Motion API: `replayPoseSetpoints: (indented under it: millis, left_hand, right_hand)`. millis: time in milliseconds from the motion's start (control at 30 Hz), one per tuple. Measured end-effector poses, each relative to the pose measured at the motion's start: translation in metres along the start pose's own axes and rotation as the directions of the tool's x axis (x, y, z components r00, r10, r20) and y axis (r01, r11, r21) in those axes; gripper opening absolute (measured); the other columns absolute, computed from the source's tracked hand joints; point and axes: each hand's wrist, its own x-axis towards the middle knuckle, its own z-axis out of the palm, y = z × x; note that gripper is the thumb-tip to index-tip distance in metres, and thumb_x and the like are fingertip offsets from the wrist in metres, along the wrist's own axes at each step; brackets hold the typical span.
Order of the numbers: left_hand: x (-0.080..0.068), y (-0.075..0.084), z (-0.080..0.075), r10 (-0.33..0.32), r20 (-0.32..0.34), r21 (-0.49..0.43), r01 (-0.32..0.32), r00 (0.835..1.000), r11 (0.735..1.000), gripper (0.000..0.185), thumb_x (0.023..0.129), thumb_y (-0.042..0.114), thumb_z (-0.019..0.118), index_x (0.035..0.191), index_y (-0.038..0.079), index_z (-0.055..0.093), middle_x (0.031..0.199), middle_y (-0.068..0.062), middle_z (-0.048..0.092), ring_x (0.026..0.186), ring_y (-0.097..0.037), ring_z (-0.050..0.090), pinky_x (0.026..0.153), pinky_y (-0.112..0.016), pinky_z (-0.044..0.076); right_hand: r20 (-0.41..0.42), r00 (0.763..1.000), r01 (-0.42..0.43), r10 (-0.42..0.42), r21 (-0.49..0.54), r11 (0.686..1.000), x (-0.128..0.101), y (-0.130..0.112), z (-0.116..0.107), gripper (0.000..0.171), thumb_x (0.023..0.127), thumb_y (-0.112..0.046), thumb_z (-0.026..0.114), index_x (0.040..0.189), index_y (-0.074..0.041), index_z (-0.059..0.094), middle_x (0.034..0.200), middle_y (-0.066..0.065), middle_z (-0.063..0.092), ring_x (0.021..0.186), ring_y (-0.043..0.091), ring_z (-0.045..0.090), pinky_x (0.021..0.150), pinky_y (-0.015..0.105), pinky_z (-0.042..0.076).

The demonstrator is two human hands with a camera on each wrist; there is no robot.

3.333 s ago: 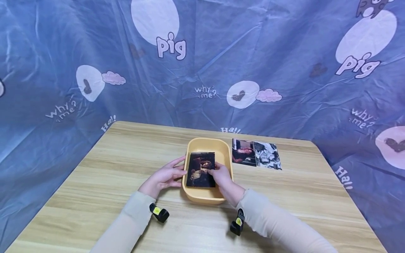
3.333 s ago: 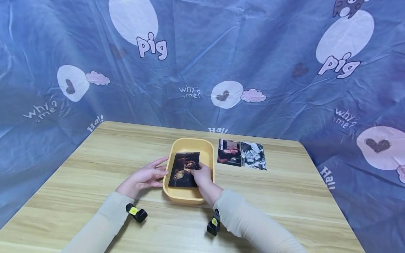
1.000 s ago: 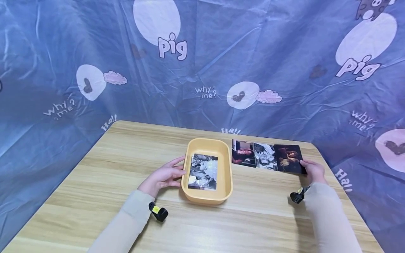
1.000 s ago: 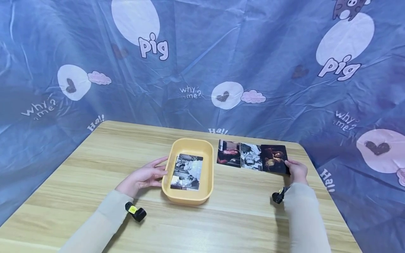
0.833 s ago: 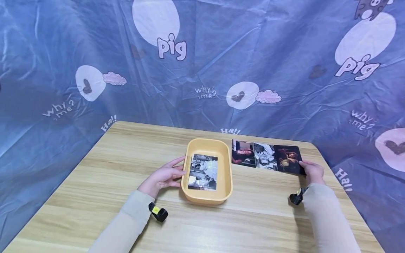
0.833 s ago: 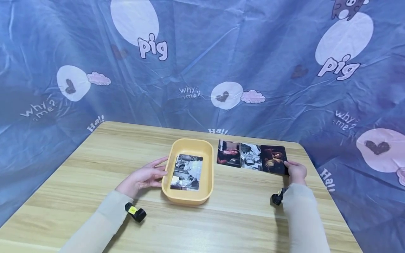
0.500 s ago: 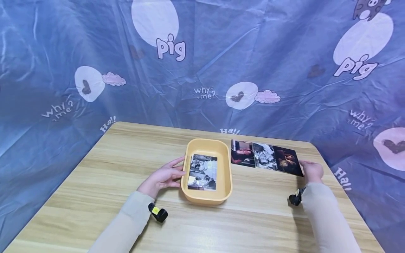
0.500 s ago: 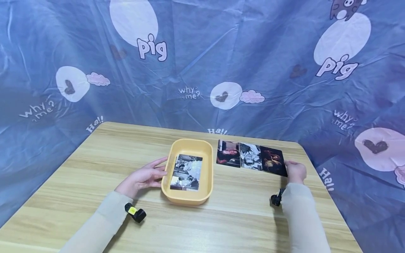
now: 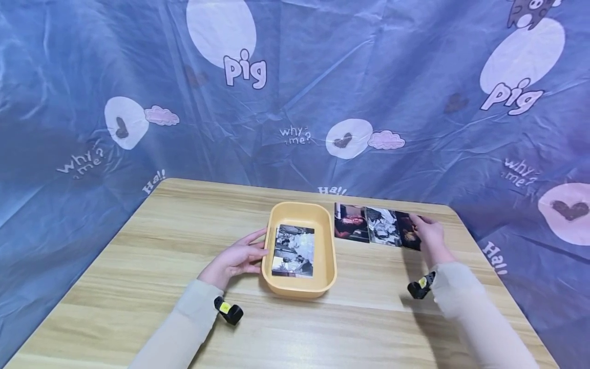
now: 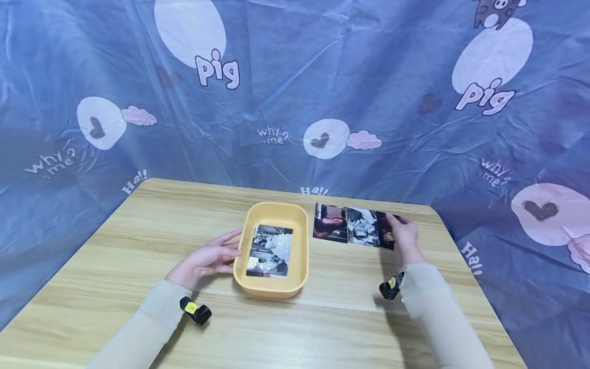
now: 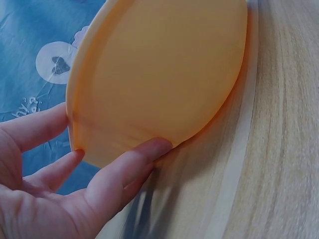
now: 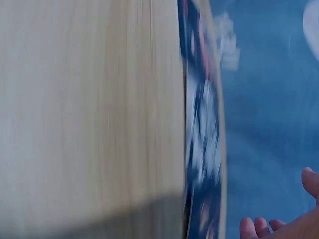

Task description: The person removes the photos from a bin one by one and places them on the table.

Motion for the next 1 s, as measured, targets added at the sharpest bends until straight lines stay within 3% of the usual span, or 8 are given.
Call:
replayPoseSetpoints:
  millis: [133,267,400,500,600,800,900,1000]
  left_hand:
    - [-0.001,0.001,0.0,-0.002,-0.004,0.008,0.002,1.0,1.0,0.075,0.092,0.003,0.056,0.155,0.016,0.018,0.156,-0.025,0.023,0.127,-0.038,0.051,0.09,-0.047,0.057]
    - [-0.001,0.002,0.001,-0.004,0.004,0.009,0.004,1.0,1.0,0.075,0.092,0.003,0.057,0.155,0.016,0.019,0.157,-0.023,0.023,0.124,-0.035,0.054,0.086,-0.042,0.058]
    - [0.0,0.001,0.001,-0.008,0.004,0.007,0.008,1.0,1.0,0.074,0.093,0.003,0.056,0.155,0.017,0.019,0.157,-0.022,0.024,0.122,-0.033,0.057,0.086,-0.042,0.059]
    - [0.0,0.0,0.001,-0.012,-0.003,0.006,0.012,1.0,1.0,0.073,0.093,0.002,0.055,0.155,0.018,0.02,0.157,-0.021,0.025,0.122,-0.033,0.057,0.087,-0.043,0.058]
    - [0.0,0.0,0.001,-0.018,-0.006,0.007,0.018,1.0,1.0,0.073,0.093,0.003,0.055,0.155,0.019,0.021,0.157,-0.02,0.026,0.122,-0.033,0.056,0.086,-0.042,0.058]
    - [-0.002,0.0,0.0,-0.011,0.008,0.015,0.011,1.0,1.0,0.074,0.093,0.003,0.054,0.155,0.017,0.018,0.157,-0.022,0.023,0.124,-0.034,0.055,0.087,-0.042,0.058]
    - [-0.002,0.0,0.0,-0.009,0.013,0.015,0.009,1.0,1.0,0.074,0.093,0.003,0.054,0.156,0.017,0.016,0.157,-0.022,0.022,0.125,-0.034,0.054,0.088,-0.042,0.058]
    - [-0.003,0.001,0.0,-0.004,0.022,0.014,0.003,1.0,1.0,0.075,0.093,0.003,0.055,0.156,0.017,0.016,0.157,-0.022,0.022,0.127,-0.036,0.052,0.09,-0.044,0.057]
  right_hand:
    - [0.105,0.993,0.045,-0.049,0.037,0.998,-0.02,-0.011,0.033,0.072,0.097,-0.03,0.053,0.152,0.002,0.019,0.14,0.017,0.043,0.076,-0.007,0.049,0.088,0.013,0.049]
    - [0.207,0.975,0.043,-0.084,0.194,0.98,-0.045,-0.016,0.069,0.069,0.1,-0.021,0.05,0.153,0.003,0.012,0.155,0.023,0.028,0.076,-0.009,0.053,0.094,0.011,0.048]
    - [0.291,0.952,0.007,-0.093,0.284,0.959,-0.077,-0.016,0.104,0.066,0.101,-0.017,0.047,0.153,0.003,0.01,0.155,0.024,0.029,0.089,0.0,0.059,0.11,0.025,0.041]
    - [0.362,0.926,0.004,-0.104,0.268,0.963,-0.1,-0.013,0.127,0.064,0.101,-0.015,0.047,0.151,0.005,0.013,0.153,0.026,0.031,0.117,0.019,0.056,0.114,0.035,0.036]
    - [0.436,0.893,-0.016,-0.11,0.276,0.961,-0.122,-0.01,0.146,0.065,0.1,-0.01,0.049,0.15,0.01,0.013,0.152,0.03,0.028,0.136,0.037,0.038,0.116,0.04,0.034]
    - [0.532,0.846,-0.059,-0.049,0.184,0.981,-0.148,-0.003,0.172,0.066,0.097,-0.009,0.054,0.146,0.015,0.017,0.151,0.033,0.027,0.138,0.046,0.032,0.117,0.047,0.032]
    - [0.527,0.85,-0.051,0.003,0.076,0.996,-0.152,0.002,0.18,0.072,0.095,-0.013,0.059,0.146,0.015,0.018,0.15,0.035,0.026,0.137,0.048,0.031,0.117,0.05,0.029]
    - [0.478,0.878,-0.022,0.014,0.012,1.0,-0.151,0.008,0.185,0.076,0.091,-0.014,0.064,0.146,0.015,0.019,0.151,0.036,0.022,0.139,0.049,0.026,0.119,0.054,0.023]
